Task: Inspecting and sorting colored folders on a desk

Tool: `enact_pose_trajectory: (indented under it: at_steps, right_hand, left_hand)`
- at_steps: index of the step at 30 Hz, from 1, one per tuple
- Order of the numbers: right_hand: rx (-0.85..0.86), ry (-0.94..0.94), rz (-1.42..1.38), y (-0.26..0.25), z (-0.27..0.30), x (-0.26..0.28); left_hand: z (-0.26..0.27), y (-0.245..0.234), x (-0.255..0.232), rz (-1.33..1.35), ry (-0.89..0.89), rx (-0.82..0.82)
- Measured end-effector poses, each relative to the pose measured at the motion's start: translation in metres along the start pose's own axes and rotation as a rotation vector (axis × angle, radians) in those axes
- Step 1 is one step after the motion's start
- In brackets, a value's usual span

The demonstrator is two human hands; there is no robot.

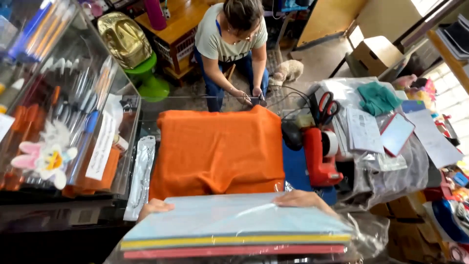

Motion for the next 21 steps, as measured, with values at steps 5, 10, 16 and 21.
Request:
enact_pose_trajectory:
  at_steps: [5, 10, 16, 21]
  right_hand:
    - [-0.487, -0.636, 0.494, -0.023, -0.063, 0.241]
    - [-0.589, -0.548, 0.903, -0.023, -0.041, 0.219]
    - [-0.744, -0.441, 1.312, -0.005, -0.1, 0.234]
    - [-0.754, -0.524, 1.489, -0.001, -0.144, 0.139]
  left_hand:
    - [-0.079, 0.083, -0.175, -0.338, 0.065, -0.3]
    - [-0.118, 0.104, -0.189, 0.053, -0.103, -0.393]
    - [-0.188, -0.001, 0.015, 0.545, -0.229, -0.494]
    - [-0.212, -0.024, 0.067, 0.962, -0.335, -0.596]
Point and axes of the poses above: each hand's wrist, its own z-axis away from the middle knuckle, its own y-axis out of the palm, x = y × z, the point moved 5 cm from there along -z, towards the middle knuckle, and after that the axes turned 12 degrees about -y, right-handed, at the moved point
